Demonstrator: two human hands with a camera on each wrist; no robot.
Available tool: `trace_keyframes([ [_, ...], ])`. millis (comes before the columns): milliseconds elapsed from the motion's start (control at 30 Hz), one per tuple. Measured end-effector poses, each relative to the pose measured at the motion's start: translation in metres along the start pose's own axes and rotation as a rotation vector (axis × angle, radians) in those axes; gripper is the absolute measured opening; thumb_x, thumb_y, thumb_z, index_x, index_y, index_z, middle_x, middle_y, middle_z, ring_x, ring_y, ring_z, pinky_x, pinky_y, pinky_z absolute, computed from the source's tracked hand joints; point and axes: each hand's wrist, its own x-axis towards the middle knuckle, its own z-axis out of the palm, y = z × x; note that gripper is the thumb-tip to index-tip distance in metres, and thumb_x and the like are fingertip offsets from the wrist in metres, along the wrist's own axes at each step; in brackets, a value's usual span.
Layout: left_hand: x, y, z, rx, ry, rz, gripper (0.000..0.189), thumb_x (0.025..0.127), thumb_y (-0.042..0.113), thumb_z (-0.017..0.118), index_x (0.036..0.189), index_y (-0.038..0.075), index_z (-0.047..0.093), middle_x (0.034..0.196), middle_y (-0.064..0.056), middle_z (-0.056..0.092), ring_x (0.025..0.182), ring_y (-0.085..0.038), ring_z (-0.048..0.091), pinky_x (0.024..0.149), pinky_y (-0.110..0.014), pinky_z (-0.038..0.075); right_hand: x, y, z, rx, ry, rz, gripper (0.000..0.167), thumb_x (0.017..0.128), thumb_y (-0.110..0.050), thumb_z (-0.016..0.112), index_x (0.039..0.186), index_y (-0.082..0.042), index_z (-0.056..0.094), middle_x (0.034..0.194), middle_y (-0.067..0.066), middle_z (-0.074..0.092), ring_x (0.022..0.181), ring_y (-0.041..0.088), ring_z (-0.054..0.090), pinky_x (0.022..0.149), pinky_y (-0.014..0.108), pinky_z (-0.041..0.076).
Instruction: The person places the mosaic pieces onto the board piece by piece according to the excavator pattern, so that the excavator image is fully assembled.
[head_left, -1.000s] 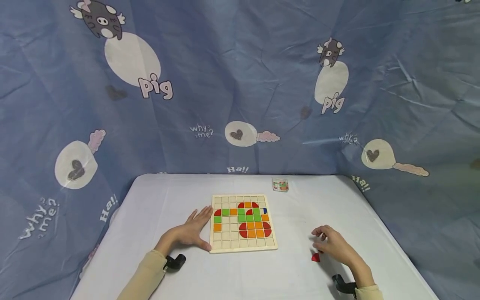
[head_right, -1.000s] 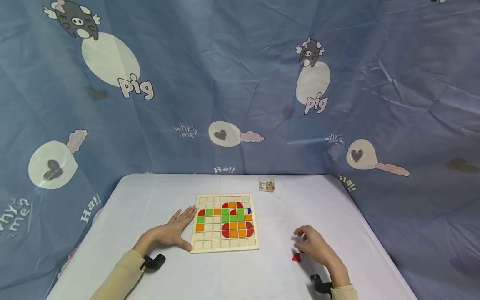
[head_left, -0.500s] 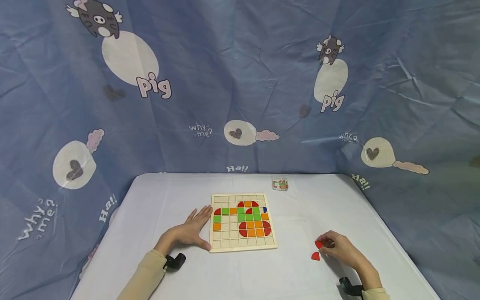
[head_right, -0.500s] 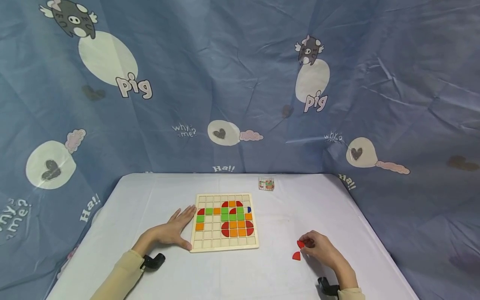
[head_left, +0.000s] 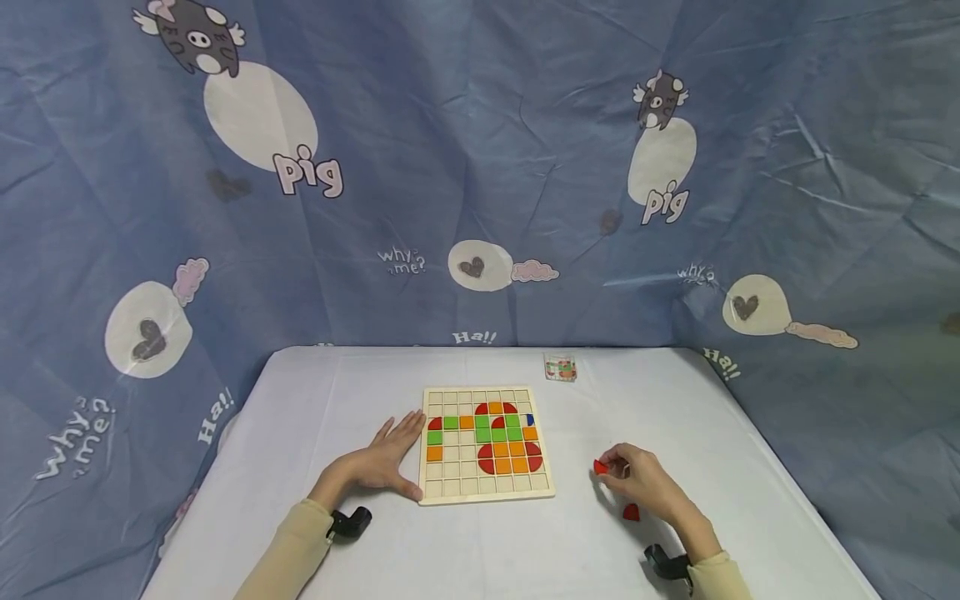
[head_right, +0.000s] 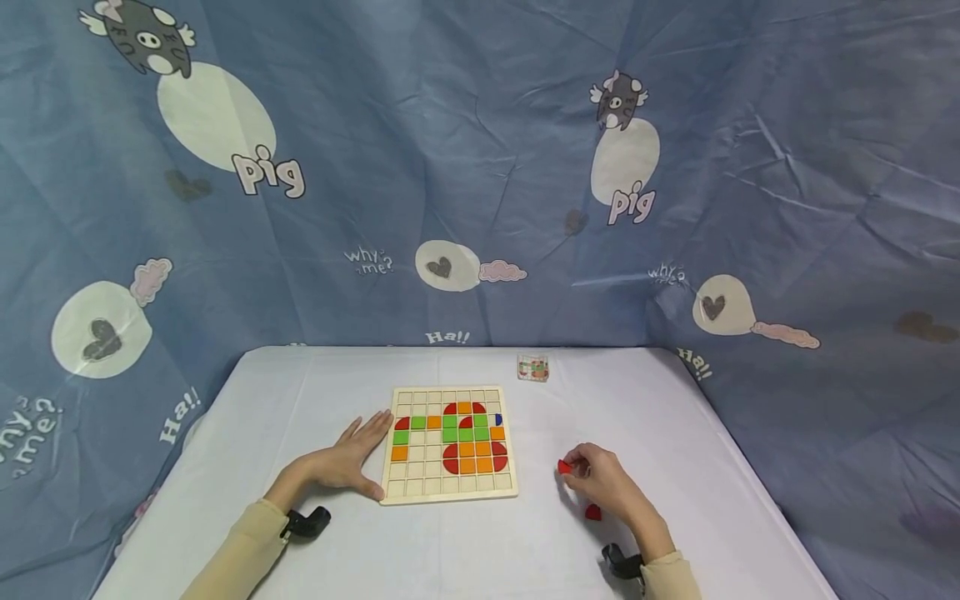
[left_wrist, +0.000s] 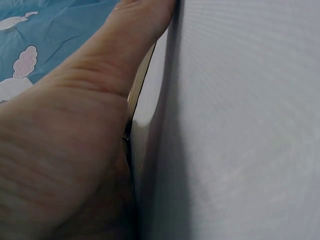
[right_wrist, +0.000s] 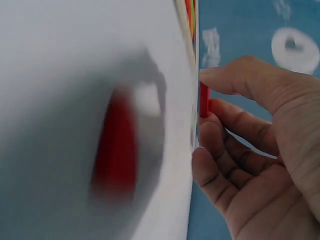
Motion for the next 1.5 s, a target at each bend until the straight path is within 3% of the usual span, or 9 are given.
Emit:
trace_keyframes([
  [333,0.0,-0.001,0.0,-0.015,0.003,-0.011,0.136,0.061,0.069,0.077,0.155,0.002,0.003,0.163,-0.014,-0.001,0.151,-0.031,-0.003,0.121,-0.054,-0.005,0.049,-0.102,0.064,-0.063,-0.098,-0.344,0.016,0.082,-0.016,0.077,0.095,-0.01,0.069,0.089,-0.003,0.066,0.074,0.005,0.055,0.062,0.016,0.049],
  [567,0.001,-0.001,-0.002,-0.005,-0.005,-0.008,0.135,0.063,0.071,0.075,0.155,0.003,0.003,0.163,-0.013,-0.002,0.151,-0.031,-0.004,0.121,-0.054,-0.006,0.073,-0.155,0.111,-0.071,-0.194,-0.423,0.015,0.084,-0.019,0.075,0.096,-0.012,0.07,0.085,-0.005,0.065,0.073,0.002,0.055,0.063,0.011,0.048],
  [900,0.001,0.0,-0.002,-0.016,-0.011,0.0,0.132,0.065,0.07,0.074,0.155,0.004,0.005,0.163,-0.012,-0.001,0.151,-0.031,-0.004,0.121,-0.055,-0.006,0.085,-0.171,0.147,-0.129,-0.24,-0.428,0.021,0.084,-0.021,0.076,0.101,-0.011,0.071,0.088,-0.006,0.064,0.073,-0.002,0.051,0.065,0.008,0.046],
  [1067,0.0,-0.002,-0.002,-0.012,-0.012,0.002,0.132,0.065,0.069,0.074,0.155,0.004,0.004,0.164,-0.012,-0.002,0.151,-0.031,-0.005,0.121,-0.055,-0.007,0.087,-0.173,0.149,-0.112,-0.217,-0.421,0.018,0.084,-0.016,0.074,0.101,-0.01,0.071,0.089,-0.005,0.062,0.075,-0.001,0.051,0.065,0.009,0.046],
  [1300,-0.001,-0.001,-0.002,-0.026,-0.015,0.006,0.132,0.065,0.068,0.075,0.155,0.003,0.004,0.163,-0.012,-0.002,0.151,-0.031,-0.005,0.121,-0.055,-0.007,0.09,-0.174,0.149,-0.073,-0.244,-0.397,0.017,0.086,-0.017,0.074,0.101,-0.01,0.072,0.093,-0.004,0.062,0.078,0.0,0.052,0.068,0.011,0.048],
  [1500,-0.002,-0.001,-0.003,-0.028,-0.01,0.013,0.132,0.065,0.067,0.076,0.155,0.002,0.004,0.163,-0.013,-0.001,0.151,-0.031,-0.005,0.121,-0.055,-0.006,0.091,-0.177,0.151,-0.045,-0.261,-0.326,0.015,0.084,-0.016,0.075,0.098,-0.01,0.073,0.088,-0.006,0.061,0.075,-0.001,0.052,0.066,0.011,0.048],
])
